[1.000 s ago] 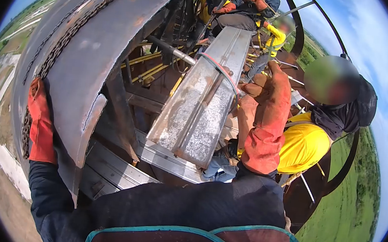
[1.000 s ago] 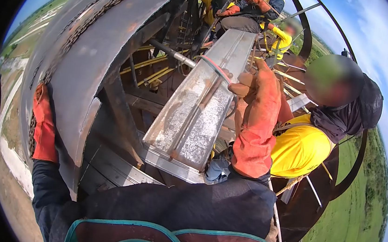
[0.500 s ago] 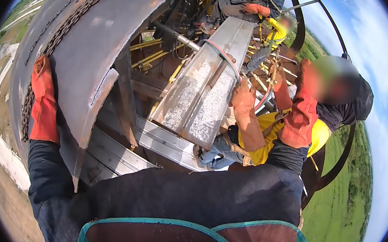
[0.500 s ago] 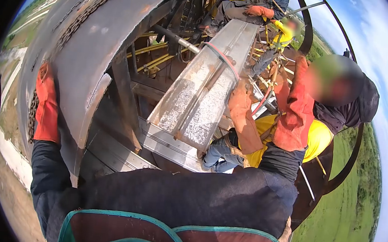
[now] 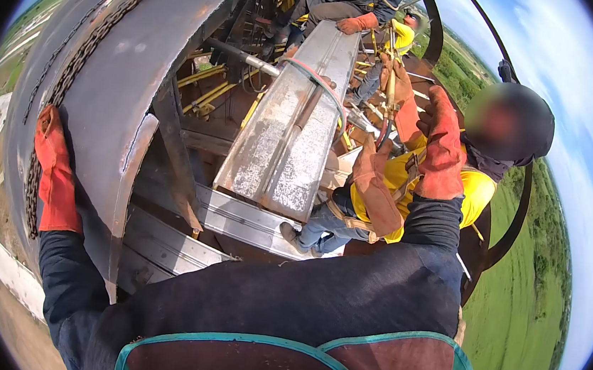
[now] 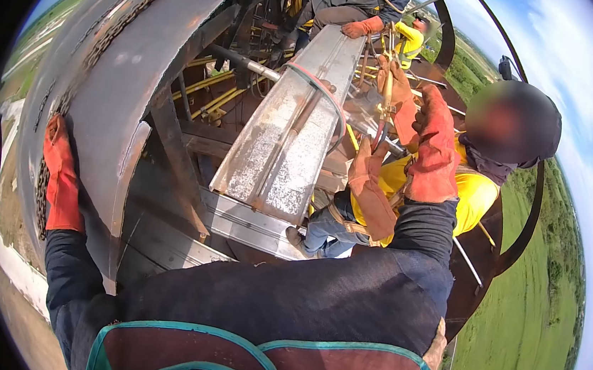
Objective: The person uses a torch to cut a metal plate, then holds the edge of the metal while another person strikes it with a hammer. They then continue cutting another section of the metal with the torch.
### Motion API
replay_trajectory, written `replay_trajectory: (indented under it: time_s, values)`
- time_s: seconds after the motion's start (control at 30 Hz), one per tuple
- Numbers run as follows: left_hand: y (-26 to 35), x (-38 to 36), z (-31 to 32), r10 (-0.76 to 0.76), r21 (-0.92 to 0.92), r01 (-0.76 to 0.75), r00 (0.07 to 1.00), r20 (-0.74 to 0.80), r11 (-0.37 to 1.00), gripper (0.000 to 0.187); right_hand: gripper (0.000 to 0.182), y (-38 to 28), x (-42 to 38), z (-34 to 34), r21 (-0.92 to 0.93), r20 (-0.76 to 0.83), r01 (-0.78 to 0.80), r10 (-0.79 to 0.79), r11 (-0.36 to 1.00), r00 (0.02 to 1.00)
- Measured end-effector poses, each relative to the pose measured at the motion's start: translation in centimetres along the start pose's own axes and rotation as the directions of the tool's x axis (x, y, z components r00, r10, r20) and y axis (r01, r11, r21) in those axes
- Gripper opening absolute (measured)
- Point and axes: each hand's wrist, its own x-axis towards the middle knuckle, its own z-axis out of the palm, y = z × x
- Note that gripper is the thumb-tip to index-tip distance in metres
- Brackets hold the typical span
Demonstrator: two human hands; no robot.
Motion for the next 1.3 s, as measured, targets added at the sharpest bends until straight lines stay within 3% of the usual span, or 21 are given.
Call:
replay_trajectory:
  time_s: [0.07,0.13,0.23,0.3,0.47,0.63,0.77,0.87,0.97,1.0,1.2,1.3]
  values:
    - [0.5,-0.3,-0.2,-0.008,-0.031,0.008,1.000,-0.013,0.999,0.054,0.040,0.7,-0.2,0.2,0.057,0.053,-0.038,0.035,0.998,0.998]
    - [0.7,-0.5,-0.6,-0.043,-0.054,0.044,0.999,0.007,0.998,0.058,0.046,2.2,2.1,0.0,0.089,0.216,-0.125,0.103,0.988,0.971]
    - [1.2,-0.7,-1.0,-0.108,-0.159,0.108,0.994,0.012,0.981,0.059,0.051,2.9,4.0,1.2,0.052,0.319,-0.336,0.303,0.941,0.898]
    - [0.3,-0.4,-0.7,-0.100,-0.119,0.104,0.994,0.035,0.988,0.058,0.044,2.6,3.2,2.4,0.016,0.370,-0.359,0.329,0.933,0.869]
    - [0.5,-0.3,-1.2,-0.083,-0.089,0.086,0.996,0.042,0.992,0.057,0.031,1.4,2.1,5.6,-0.023,0.510,-0.326,0.291,0.945,0.809]
    - [-0.5,-0.5,-0.8,0.008,-0.063,-0.009,1.000,-0.020,0.998,0.052,0.031,0.7,1.9,7.4,0.010,0.625,-0.250,0.189,0.968,0.757]
    - [3.1,-1.1,-2.3,-0.149,-0.115,0.146,0.989,-0.017,0.983,0.049,0.040,0.2,0.4,8.5,0.083,0.714,-0.169,0.060,0.982,0.698]
    - [3.7,-1.6,-2.6,-0.074,-0.127,0.064,0.994,-0.076,0.990,0.048,0.050,0.0,-1.4,9.0,0.080,0.750,-0.158,0.045,0.984,0.660]
    - [4.7,-1.6,-3.2,-0.025,-0.088,0.017,0.996,-0.090,0.996,0.047,0.044,0.3,-2.1,9.6,-0.030,0.749,-0.179,0.140,0.983,0.648]
    - [5.4,-1.9,-3.4,-0.115,-0.116,0.107,0.991,-0.063,0.987,0.046,0.043,0.4,-2.6,9.7,-0.058,0.738,-0.186,0.167,0.981,0.653]
    - [5.4,-1.7,-3.3,-0.183,-0.153,0.176,0.983,-0.030,0.972,0.046,0.046,-0.6,-9.2,8.9,-0.101,0.704,-0.172,0.193,0.980,0.684]
    - [5.3,-1.7,-3.1,-0.145,-0.144,0.135,0.987,-0.065,0.980,0.044,0.042,-0.8,-12.9,8.4,-0.080,0.642,-0.232,0.228,0.970,0.732]
